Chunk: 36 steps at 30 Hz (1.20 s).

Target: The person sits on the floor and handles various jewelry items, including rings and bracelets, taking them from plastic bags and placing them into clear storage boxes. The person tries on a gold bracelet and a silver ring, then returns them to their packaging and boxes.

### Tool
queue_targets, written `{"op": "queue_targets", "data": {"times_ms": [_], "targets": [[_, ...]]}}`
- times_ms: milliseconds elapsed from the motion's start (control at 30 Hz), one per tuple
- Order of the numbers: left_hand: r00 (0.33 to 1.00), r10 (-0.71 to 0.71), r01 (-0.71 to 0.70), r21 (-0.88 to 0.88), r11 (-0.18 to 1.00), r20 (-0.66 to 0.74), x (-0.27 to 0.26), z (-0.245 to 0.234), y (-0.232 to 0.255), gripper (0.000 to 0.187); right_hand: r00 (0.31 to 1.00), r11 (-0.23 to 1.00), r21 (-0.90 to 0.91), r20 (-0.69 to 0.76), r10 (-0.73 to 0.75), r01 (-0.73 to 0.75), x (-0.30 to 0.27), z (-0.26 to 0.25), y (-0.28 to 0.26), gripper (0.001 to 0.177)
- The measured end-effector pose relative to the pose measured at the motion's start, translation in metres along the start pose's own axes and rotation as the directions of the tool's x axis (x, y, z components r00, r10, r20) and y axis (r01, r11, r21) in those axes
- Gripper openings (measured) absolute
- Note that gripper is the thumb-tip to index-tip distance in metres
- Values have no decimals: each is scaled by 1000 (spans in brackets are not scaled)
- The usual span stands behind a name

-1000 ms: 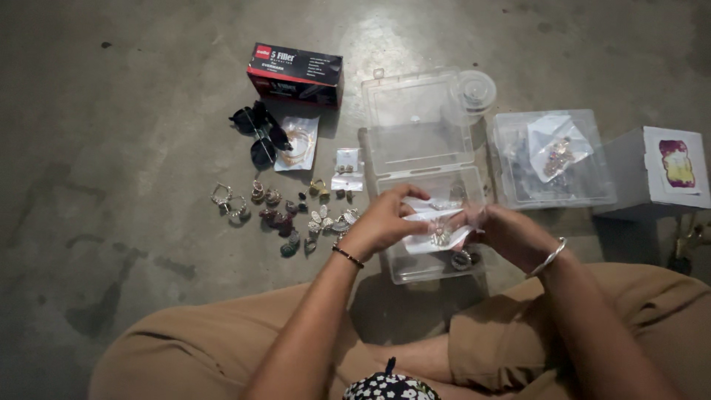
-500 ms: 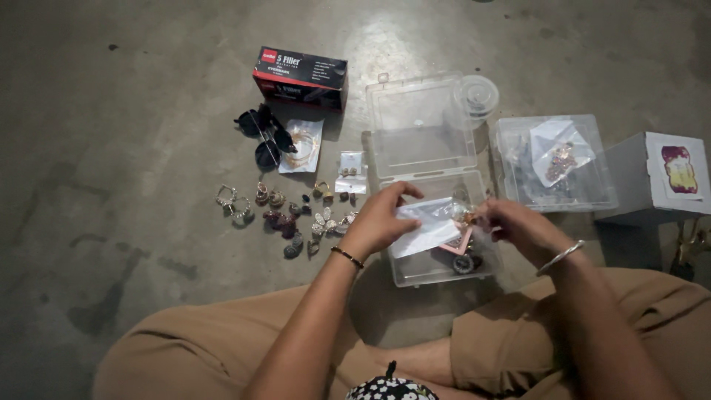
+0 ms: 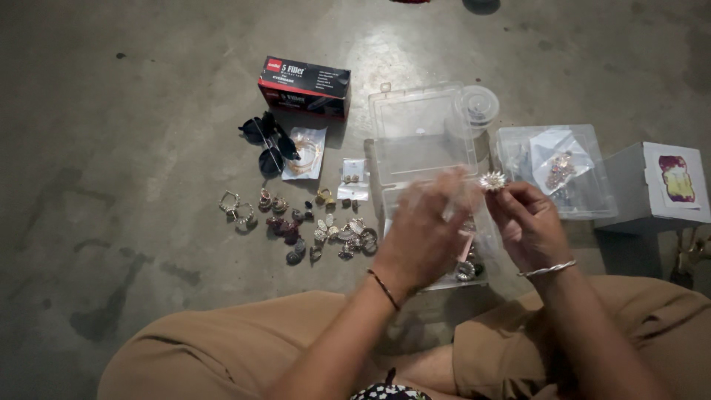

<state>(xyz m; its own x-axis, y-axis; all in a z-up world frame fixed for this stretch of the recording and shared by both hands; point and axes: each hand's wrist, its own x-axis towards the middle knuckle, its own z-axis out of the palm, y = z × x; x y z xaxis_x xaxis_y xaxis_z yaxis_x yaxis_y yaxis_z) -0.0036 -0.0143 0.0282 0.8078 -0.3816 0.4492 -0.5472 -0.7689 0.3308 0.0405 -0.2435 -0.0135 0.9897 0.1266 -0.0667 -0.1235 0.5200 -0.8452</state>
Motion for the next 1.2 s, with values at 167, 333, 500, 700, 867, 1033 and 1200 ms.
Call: {"op": "queue_targets", "data": {"times_ms": [167,333,500,700,867,1033,1200], "targets": [[962,256,-258,6,966,99,-10,12,22,83,973,972,125,144,182,-200,-1,1,0,21],[956,256,-244,-97,965,144,-13,12,19,87,920,952,-126,248,304,-281,-4,19,-4,43],[960,262,-264,18,964,97,-12,6,21,85,879,853,-348,135,457,-390,-5,32,-4,47],[930,266,-297,93,950,254,-11,1,22,87,868,927,-120,325,375,-355,2,12,14,41],[913,263,-304,89,949,312,-14,-1,23,86,808,910,-380,477,344,-164,4,-7,26,46],[897,270,-334,137,933,349,-18,-1,24,86,754,857,-486,624,204,171,-2,0,23,37],[951,173,-224,186,957,257,-6,-2,14,95,877,176,-935,352,326,309,1,28,8,33]]}}
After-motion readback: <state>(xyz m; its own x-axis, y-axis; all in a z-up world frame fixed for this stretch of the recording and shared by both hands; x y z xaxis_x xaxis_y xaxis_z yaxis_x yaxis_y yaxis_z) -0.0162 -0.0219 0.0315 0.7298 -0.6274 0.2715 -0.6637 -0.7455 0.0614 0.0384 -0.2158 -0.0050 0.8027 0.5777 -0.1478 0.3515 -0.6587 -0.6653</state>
